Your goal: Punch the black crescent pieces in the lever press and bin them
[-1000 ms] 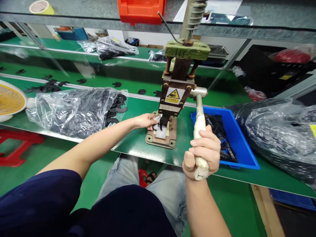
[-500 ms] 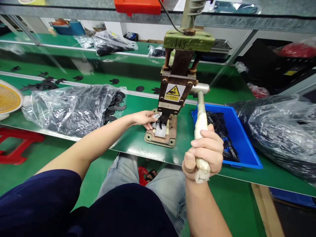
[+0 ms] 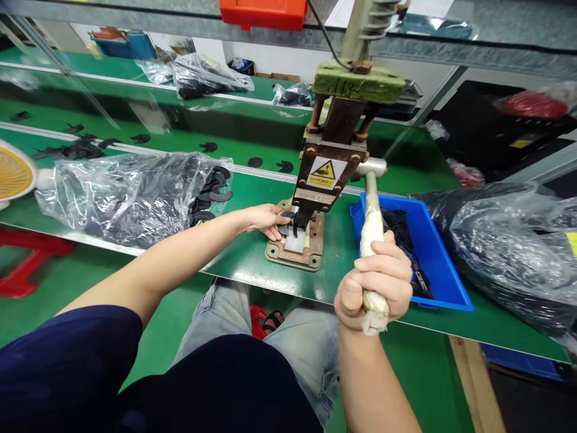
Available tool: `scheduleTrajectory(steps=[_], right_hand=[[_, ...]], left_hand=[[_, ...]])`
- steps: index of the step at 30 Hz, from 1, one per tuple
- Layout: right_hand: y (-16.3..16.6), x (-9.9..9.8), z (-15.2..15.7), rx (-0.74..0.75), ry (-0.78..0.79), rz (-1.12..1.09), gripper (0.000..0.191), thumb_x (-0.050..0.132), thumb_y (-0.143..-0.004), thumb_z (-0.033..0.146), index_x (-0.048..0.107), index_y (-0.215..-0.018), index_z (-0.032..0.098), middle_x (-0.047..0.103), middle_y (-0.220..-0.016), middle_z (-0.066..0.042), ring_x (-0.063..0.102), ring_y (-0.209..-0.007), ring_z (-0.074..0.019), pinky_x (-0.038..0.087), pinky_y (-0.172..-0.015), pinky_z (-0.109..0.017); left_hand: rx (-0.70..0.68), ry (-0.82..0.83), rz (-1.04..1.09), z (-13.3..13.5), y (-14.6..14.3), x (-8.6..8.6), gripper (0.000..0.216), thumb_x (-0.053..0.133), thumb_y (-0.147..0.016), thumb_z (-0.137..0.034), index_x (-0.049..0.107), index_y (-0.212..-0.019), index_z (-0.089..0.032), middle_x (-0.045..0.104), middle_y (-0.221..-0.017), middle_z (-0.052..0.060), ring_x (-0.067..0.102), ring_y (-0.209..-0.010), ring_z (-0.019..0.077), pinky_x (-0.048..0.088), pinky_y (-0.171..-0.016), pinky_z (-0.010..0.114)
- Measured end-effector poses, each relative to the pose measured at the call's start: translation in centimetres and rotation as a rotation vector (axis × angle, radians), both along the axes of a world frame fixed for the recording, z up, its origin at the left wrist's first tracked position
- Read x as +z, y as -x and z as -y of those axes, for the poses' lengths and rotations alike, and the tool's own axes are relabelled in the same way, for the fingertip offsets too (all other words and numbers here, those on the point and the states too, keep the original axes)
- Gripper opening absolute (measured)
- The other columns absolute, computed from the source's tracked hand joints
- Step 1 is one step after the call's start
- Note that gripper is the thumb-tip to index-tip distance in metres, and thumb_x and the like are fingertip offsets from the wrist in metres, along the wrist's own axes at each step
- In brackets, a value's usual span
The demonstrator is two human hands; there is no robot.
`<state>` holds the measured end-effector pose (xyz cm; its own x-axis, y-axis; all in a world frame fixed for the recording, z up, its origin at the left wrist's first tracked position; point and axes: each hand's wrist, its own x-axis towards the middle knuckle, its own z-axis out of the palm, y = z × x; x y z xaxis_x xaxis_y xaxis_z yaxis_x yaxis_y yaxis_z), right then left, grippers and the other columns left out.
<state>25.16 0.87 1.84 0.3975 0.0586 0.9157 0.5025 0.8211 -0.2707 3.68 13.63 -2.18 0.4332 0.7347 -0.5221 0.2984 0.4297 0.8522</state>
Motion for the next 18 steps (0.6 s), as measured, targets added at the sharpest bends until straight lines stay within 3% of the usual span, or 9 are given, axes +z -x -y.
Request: scheduleTrajectory(steps=[4,7,9,11,14,16,18], right_hand=[[0.4,0.1,-0.2,0.031,-0.057,-0.01,0.019,0.071,-0.076,0.039,0.057,-0.073,0.028,0.042,-0.066,0.001,0.063,-0.082,-0.0215,0.056,-0.1,-0.055],[0.2,1.5,-0.1,0.06,-0.071,0.007,0.018,0.075,-0.076,0.039,0.062,-0.079,0.026,0.048,-0.07,0.001,0.064,-0.082,-0.0204,0.056,-0.1,-0.054],[-0.2,3.8,0.0,0.08,-0.046,0.081,0.025,0.077,-0.077,0.042,0.069,-0.095,0.026,0.057,-0.081,-0.001,0.066,-0.089,-0.0214,0.054,-0.101,-0.054],[-0.8,7.1,0.0,0.135,0.015,0.158,0.043,0.076,-0.081,0.045,0.07,-0.118,0.025,0.064,-0.105,-0.004,0.068,-0.104,-0.023,0.052,-0.105,-0.053],[-1.9,11.0,-0.3,0.251,0.196,0.172,0.056,0.067,-0.09,0.041,0.059,-0.142,0.024,0.058,-0.136,-0.007,0.062,-0.128,-0.026,0.047,-0.111,-0.049],[-2.4,11.2,-0.7,0.242,0.246,0.126,0.054,0.063,-0.093,0.037,0.055,-0.145,0.023,0.057,-0.139,-0.008,0.061,-0.131,-0.0261,0.049,-0.108,-0.045],[-2.4,8.7,-0.9,0.189,0.272,0.077,0.047,0.067,-0.092,0.032,0.058,-0.138,0.023,0.062,-0.133,-0.009,0.065,-0.121,-0.0217,0.052,-0.102,-0.04]], left_hand=[[0.06,-0.008,0.036,0.4,-0.2,-0.4,0.038,0.078,-0.094,-0.034,0.06,-0.12,-0.013,0.072,-0.068,0.005,0.077,-0.06,0.0206,0.06,-0.054,0.02],[0.095,-0.029,0.069,0.8,-0.3,-0.9,0.031,0.077,-0.094,-0.033,0.059,-0.11,-0.014,0.071,-0.071,0.005,0.076,-0.059,0.0192,0.06,-0.053,0.02],[0.11,-0.045,0.094,1.1,-0.3,-1.1,0.03,0.078,-0.094,-0.036,0.057,-0.102,-0.016,0.071,-0.07,0.004,0.076,-0.058,0.0187,0.06,-0.053,0.02],[0.118,-0.061,0.128,1.6,-0.2,-1.1,0.032,0.078,-0.094,-0.039,0.055,-0.096,-0.017,0.071,-0.068,0.003,0.075,-0.057,0.0176,0.06,-0.053,0.02],[0.138,-0.085,0.178,2.9,0.6,-0.6,0.033,0.075,-0.097,-0.04,0.052,-0.09,-0.017,0.073,-0.07,0.005,0.073,-0.056,0.0153,0.061,-0.054,0.021],[0.165,-0.109,0.213,4.4,1.6,0.1,0.035,0.074,-0.097,-0.041,0.05,-0.088,-0.018,0.074,-0.07,0.005,0.073,-0.056,0.0148,0.061,-0.054,0.021],[0.185,-0.136,0.256,6.2,2.6,0.9,0.039,0.077,-0.095,-0.044,0.049,-0.086,-0.018,0.074,-0.069,0.005,0.073,-0.056,0.0151,0.061,-0.053,0.022]])
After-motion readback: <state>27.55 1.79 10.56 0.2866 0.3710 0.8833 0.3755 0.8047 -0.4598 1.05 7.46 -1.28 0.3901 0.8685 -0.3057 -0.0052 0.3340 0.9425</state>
